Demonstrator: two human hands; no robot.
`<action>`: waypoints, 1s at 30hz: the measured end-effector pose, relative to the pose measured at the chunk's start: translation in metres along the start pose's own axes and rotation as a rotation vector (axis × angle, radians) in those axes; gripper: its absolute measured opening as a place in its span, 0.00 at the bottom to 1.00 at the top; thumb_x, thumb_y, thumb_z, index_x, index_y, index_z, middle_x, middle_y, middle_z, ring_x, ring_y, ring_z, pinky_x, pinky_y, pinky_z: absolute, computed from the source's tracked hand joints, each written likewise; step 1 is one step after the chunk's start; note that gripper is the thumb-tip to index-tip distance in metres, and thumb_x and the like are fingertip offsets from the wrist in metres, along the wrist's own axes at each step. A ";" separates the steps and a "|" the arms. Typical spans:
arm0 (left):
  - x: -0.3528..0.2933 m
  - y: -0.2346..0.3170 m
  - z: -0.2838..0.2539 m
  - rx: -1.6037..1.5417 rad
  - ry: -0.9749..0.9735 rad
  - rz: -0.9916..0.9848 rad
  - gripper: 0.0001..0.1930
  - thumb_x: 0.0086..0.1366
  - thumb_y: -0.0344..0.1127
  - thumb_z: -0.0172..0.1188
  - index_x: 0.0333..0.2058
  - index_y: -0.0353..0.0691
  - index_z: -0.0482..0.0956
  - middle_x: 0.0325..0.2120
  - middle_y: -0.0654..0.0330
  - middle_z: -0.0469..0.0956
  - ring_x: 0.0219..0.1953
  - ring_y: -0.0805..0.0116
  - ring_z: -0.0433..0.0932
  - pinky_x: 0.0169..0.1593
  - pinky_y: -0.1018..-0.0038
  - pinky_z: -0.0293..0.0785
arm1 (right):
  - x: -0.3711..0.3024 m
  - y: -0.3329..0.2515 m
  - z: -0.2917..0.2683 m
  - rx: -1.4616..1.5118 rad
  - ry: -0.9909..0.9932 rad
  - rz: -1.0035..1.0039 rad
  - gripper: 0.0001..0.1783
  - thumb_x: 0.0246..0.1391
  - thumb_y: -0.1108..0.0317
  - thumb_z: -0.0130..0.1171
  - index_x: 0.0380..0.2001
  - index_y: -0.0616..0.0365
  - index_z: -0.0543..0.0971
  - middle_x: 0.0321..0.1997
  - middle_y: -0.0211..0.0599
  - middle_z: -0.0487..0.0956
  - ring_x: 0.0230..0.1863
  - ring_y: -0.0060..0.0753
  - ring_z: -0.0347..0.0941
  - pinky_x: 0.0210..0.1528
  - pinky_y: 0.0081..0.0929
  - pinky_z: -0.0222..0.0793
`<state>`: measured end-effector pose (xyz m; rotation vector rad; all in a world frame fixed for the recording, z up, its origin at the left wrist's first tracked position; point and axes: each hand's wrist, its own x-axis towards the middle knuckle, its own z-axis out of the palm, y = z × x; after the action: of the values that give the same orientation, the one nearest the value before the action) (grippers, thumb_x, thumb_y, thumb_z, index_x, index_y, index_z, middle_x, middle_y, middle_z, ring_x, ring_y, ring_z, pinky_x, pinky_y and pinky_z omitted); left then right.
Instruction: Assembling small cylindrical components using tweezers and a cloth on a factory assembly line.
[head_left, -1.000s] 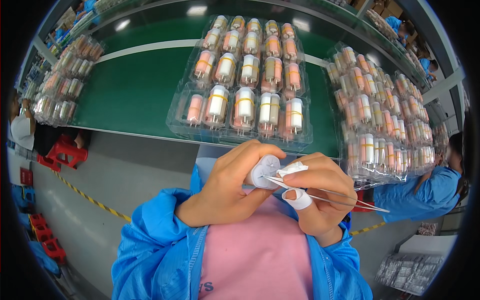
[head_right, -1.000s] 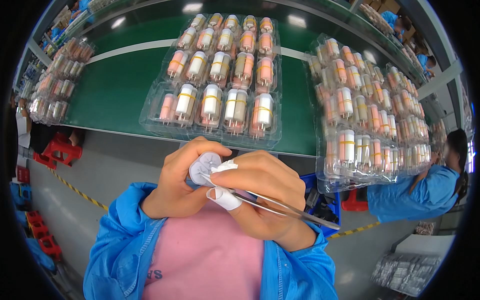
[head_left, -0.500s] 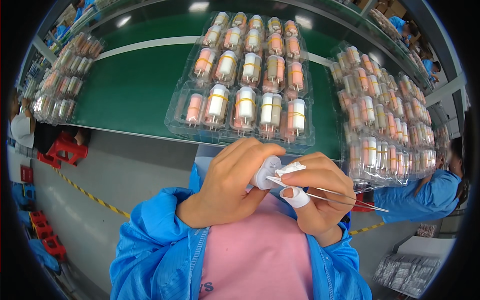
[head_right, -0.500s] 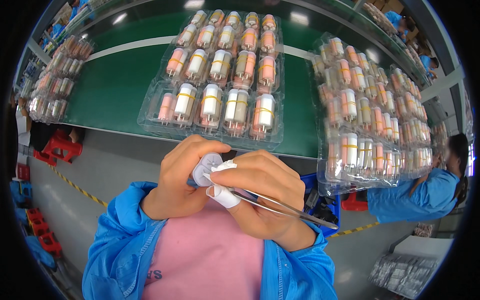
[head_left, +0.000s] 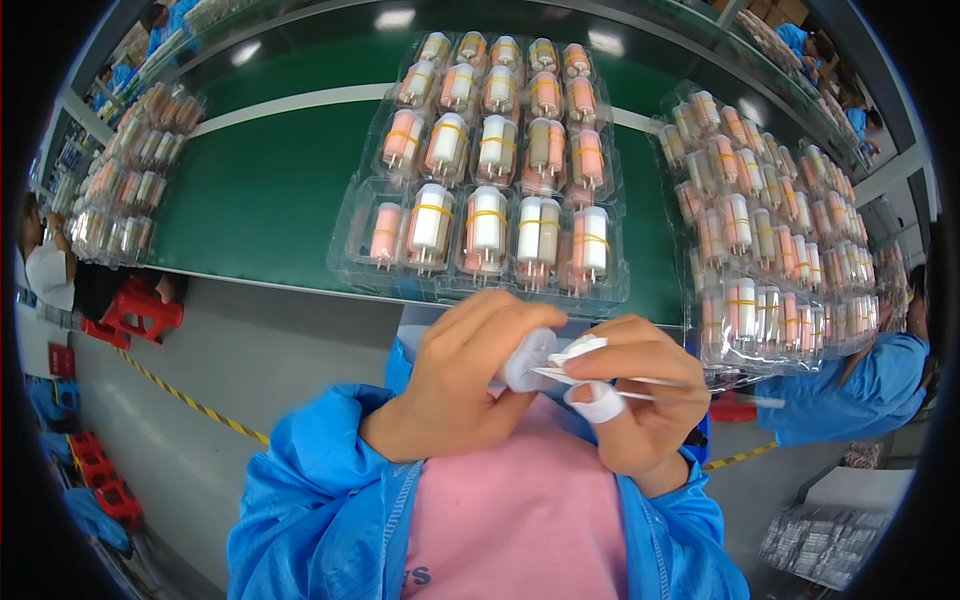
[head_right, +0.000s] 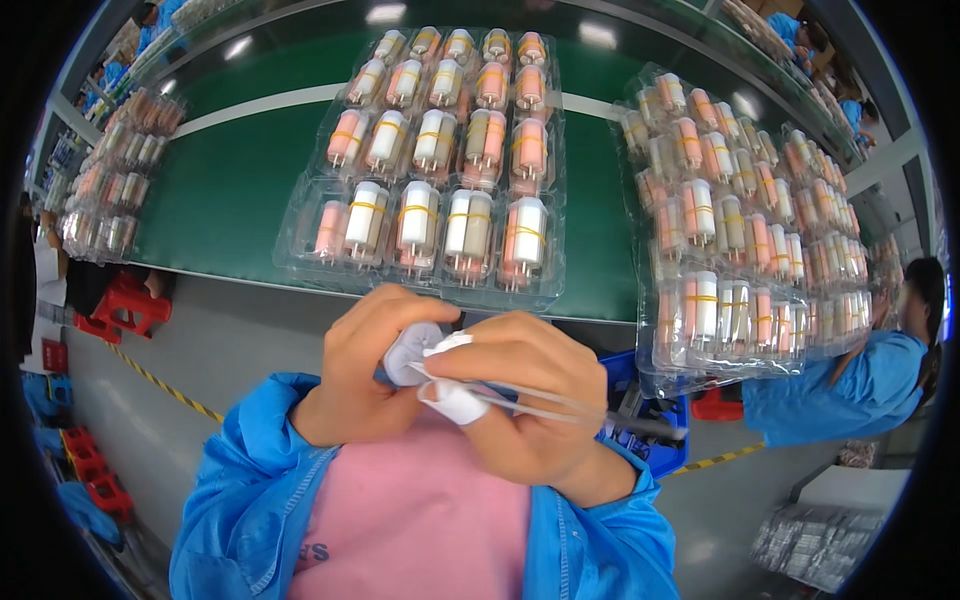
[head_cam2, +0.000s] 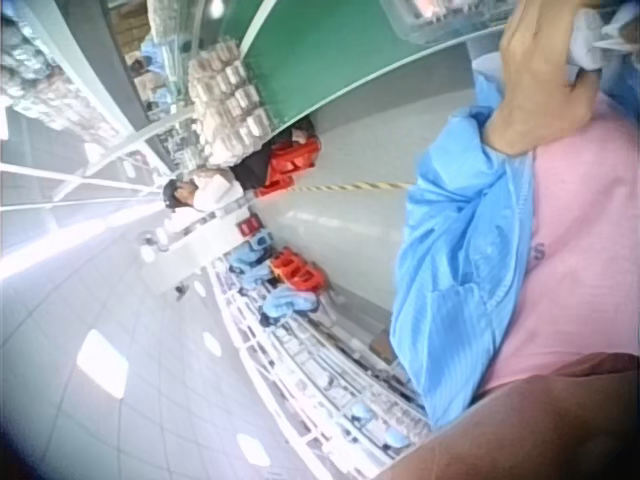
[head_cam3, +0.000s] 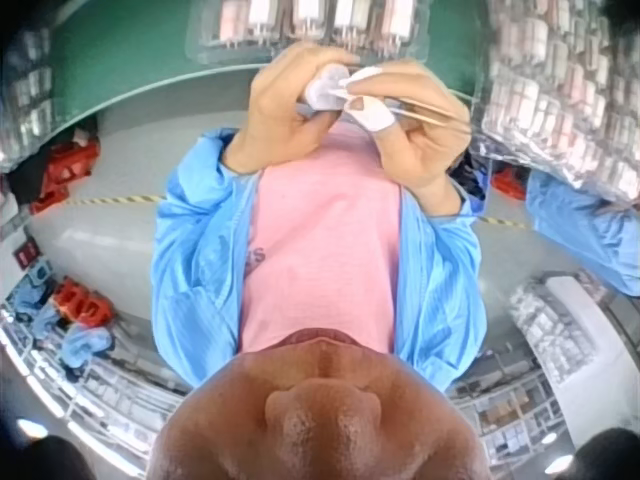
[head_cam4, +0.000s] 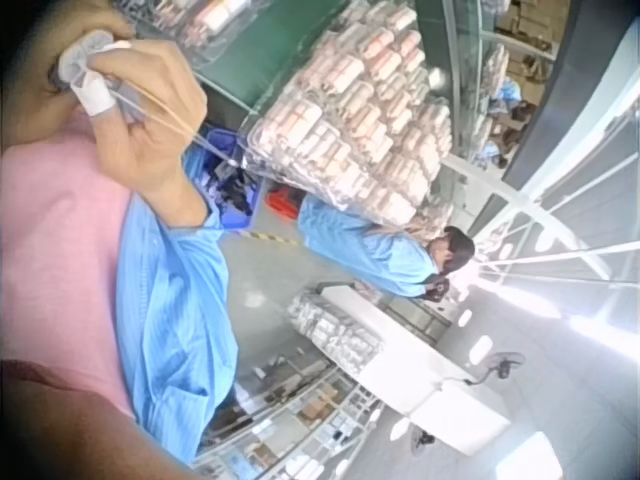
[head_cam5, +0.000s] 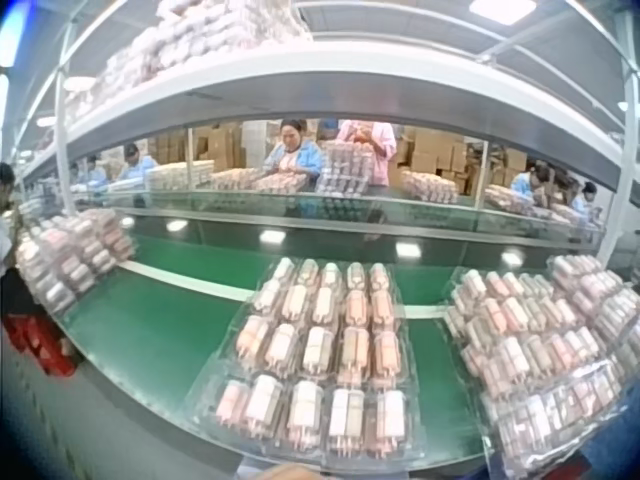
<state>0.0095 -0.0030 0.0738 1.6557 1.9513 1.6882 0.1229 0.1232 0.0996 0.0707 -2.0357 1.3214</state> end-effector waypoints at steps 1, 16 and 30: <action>-0.002 -0.001 0.000 -0.066 0.002 -0.027 0.24 0.38 0.19 0.61 0.40 0.33 0.73 0.29 0.52 0.73 0.30 0.55 0.73 0.33 0.68 0.68 | 0.000 0.002 0.000 0.041 0.064 0.020 0.11 0.39 0.77 0.67 0.31 0.62 0.81 0.30 0.41 0.80 0.29 0.33 0.77 0.30 0.23 0.72; -0.008 -0.008 0.006 -0.197 0.013 -0.076 0.21 0.40 0.20 0.62 0.38 0.33 0.74 0.28 0.53 0.74 0.28 0.57 0.73 0.31 0.69 0.69 | -0.001 0.009 0.006 0.037 0.083 0.032 0.10 0.41 0.78 0.65 0.32 0.62 0.81 0.29 0.43 0.80 0.29 0.31 0.78 0.31 0.21 0.73; -0.006 -0.011 0.006 -0.155 0.031 -0.067 0.18 0.41 0.21 0.62 0.36 0.34 0.74 0.26 0.54 0.74 0.26 0.59 0.72 0.29 0.70 0.68 | -0.001 0.016 0.007 0.027 0.085 0.026 0.08 0.40 0.78 0.65 0.29 0.63 0.81 0.27 0.42 0.80 0.27 0.30 0.77 0.29 0.21 0.73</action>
<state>0.0091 -0.0012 0.0596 1.5027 1.8153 1.7994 0.1138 0.1253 0.0850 -0.0006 -1.9538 1.3453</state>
